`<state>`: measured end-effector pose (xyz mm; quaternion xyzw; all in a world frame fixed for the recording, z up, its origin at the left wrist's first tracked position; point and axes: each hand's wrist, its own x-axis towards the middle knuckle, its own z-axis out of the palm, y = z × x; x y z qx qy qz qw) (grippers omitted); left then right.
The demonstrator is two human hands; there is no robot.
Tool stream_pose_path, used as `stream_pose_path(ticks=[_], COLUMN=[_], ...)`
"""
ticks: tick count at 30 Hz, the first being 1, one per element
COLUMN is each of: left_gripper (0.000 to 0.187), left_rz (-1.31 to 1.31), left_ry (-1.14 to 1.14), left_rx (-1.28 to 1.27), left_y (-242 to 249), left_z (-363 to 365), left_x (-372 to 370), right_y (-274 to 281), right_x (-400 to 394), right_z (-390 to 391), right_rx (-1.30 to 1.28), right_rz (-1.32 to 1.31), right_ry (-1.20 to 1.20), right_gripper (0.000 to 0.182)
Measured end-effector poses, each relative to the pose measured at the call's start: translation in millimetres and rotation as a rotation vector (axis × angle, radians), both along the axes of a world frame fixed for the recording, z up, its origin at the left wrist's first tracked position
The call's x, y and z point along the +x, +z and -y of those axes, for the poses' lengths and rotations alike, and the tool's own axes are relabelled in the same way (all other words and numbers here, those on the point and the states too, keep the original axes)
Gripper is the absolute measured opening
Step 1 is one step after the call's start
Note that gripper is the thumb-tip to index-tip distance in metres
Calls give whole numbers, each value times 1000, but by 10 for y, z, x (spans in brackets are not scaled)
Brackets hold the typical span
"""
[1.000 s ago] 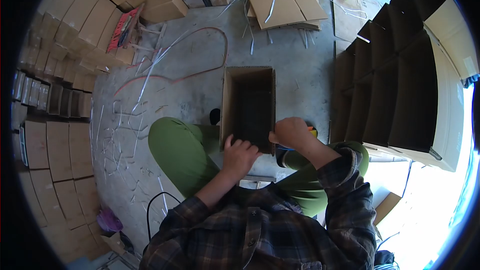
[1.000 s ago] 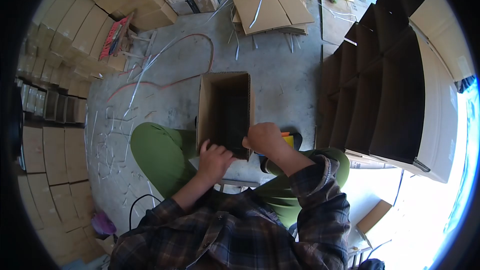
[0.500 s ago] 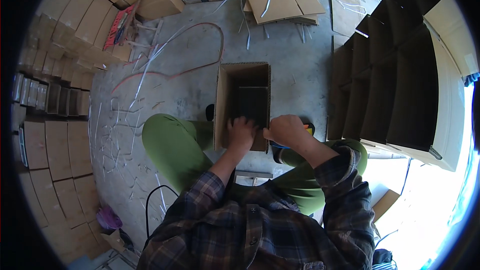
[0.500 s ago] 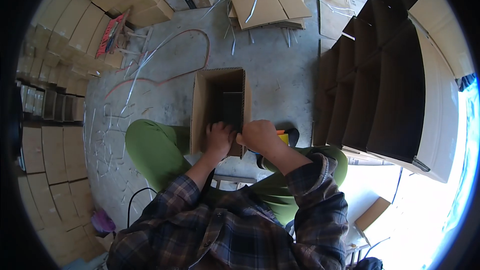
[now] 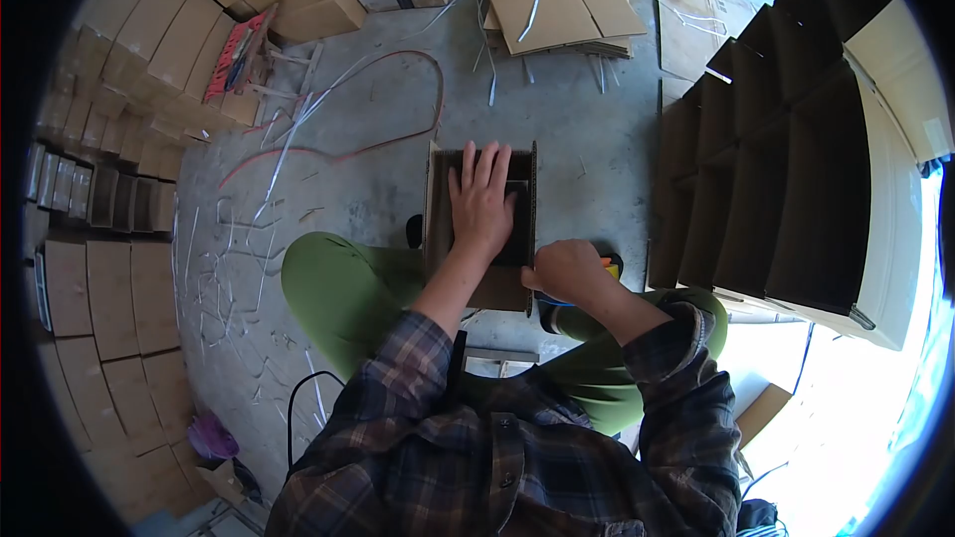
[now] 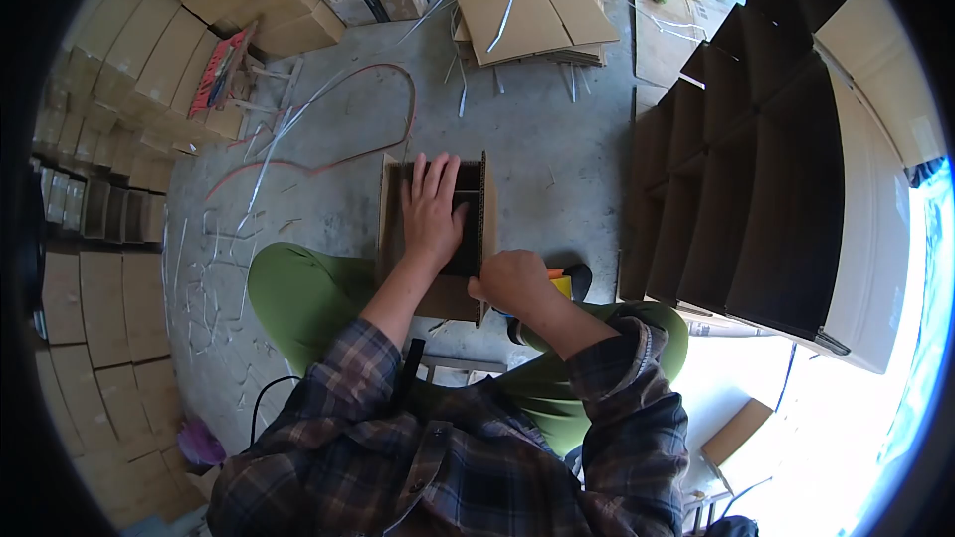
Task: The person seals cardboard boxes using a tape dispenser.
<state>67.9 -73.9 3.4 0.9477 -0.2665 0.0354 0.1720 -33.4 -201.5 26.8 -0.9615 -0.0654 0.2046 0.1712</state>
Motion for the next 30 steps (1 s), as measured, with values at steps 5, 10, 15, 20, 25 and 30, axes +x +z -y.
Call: stream_pose_path(ticks=[5, 10, 15, 20, 25, 30], left_gripper=[67, 57, 51, 59, 39, 33], left_rz=[-243, -313, -528, -782, -1024, -1281], left_ry=[29, -4, 109, 53, 317, 550], left_rx=[87, -20, -500, -603, -970, -1299], left_y=[-450, -726, -579, -153, -575, -768], left_z=[-199, -179, -67, 127, -38, -217], left_x=[-377, -217, -21, -3, 6, -50], right_y=[-4, -39, -24, 29, -2, -55], right_x=[3, 14, 42, 81, 142, 385], right_z=[-26, -69, -76, -107, -63, 240], right_rx=[-38, -60, -68, -84, -102, -129], right_rz=[84, 102, 70, 65, 59, 55], right_ry=[28, -9, 32, 72, 40, -144], right_gripper=[38, 39, 36, 34, 47, 57])
